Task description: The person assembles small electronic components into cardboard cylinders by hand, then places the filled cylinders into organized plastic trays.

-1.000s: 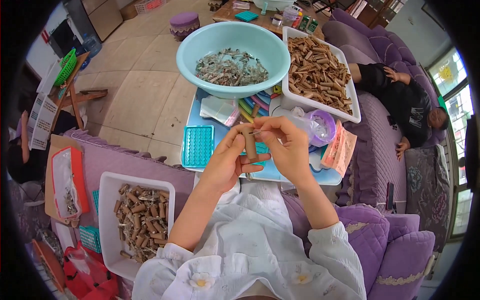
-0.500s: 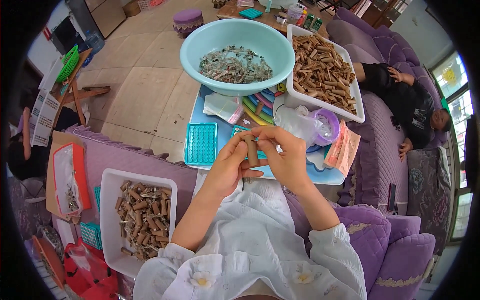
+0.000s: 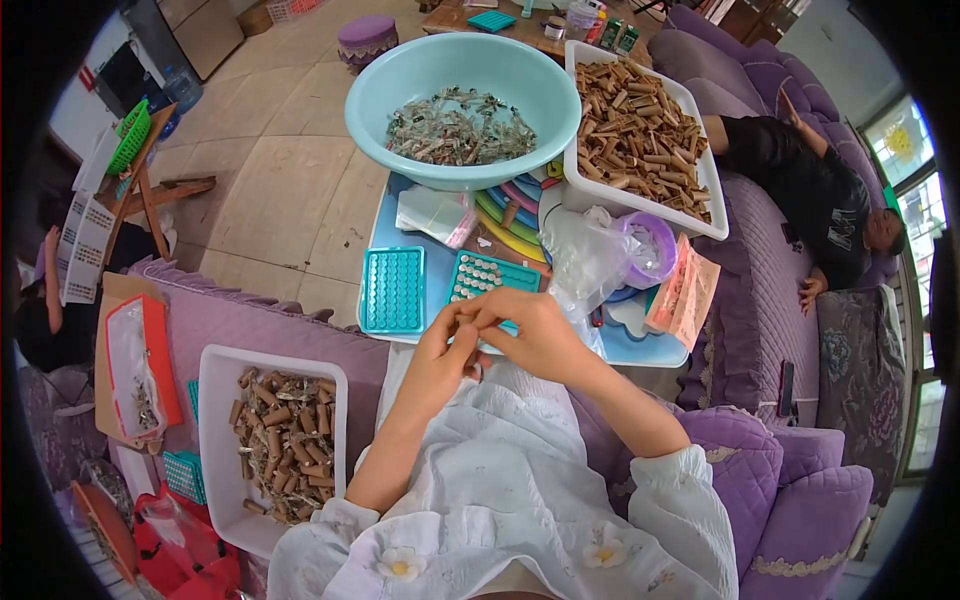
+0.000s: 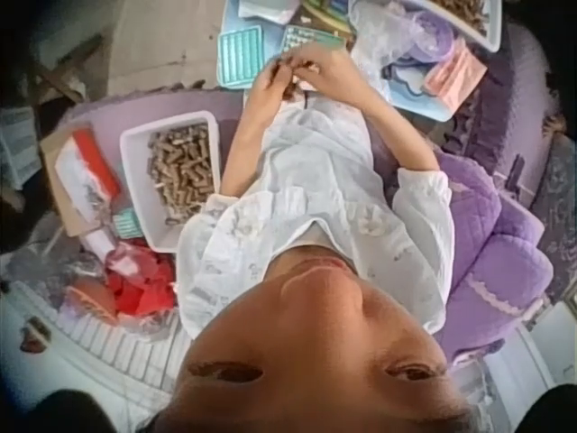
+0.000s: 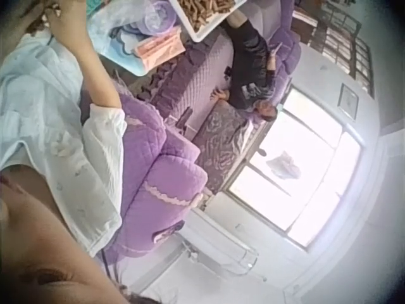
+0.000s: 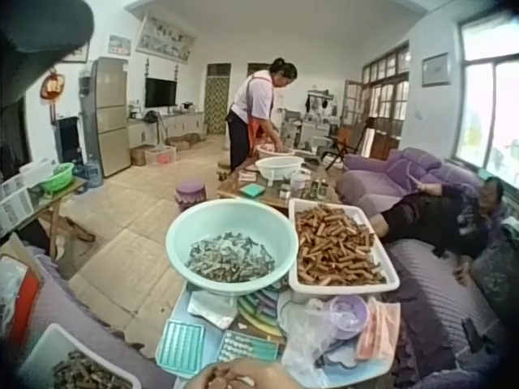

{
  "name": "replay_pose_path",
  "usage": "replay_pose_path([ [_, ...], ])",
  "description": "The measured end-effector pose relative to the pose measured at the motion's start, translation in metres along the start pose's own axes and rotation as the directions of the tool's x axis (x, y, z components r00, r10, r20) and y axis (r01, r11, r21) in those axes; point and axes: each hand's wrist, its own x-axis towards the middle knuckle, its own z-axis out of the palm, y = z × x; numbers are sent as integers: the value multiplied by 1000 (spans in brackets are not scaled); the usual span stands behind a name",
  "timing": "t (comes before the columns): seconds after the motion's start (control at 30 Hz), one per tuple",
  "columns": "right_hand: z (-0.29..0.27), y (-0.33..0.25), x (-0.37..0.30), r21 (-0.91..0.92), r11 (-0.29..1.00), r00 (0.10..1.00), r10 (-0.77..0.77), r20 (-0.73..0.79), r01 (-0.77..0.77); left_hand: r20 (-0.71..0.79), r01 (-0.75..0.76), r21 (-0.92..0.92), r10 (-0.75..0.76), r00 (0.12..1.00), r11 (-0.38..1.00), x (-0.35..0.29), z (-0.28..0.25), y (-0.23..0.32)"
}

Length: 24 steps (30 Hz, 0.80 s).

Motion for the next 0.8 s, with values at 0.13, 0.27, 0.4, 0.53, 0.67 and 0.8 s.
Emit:
replay_pose_path([
  [0.13,-26,6,8,-16,1000,992,-12,129,14,-174,4,301,51,983,954,-37,-38,11],
  [0.27,-86,29,19,-214,955,978,193,-85,-207,-573,397,670,98,813,627,-120,-90,51],
  [0.4,-160,99,30,-202,943,876,147,-459,-264,-491,482,869,328,807,112,-164,-133,52],
  [0.53,-219,152,54,-484,781,774,-2,-634,-394,-449,445,891,315,836,91,-109,-116,78],
  [0.67,-254,188,81,-565,700,752,-62,-656,-436,-177,164,983,184,967,86,-2,-100,103],
  [0.8,-246,196,137,-591,681,828,41,-559,-433,85,-127,959,169,982,254,118,-68,139],
])
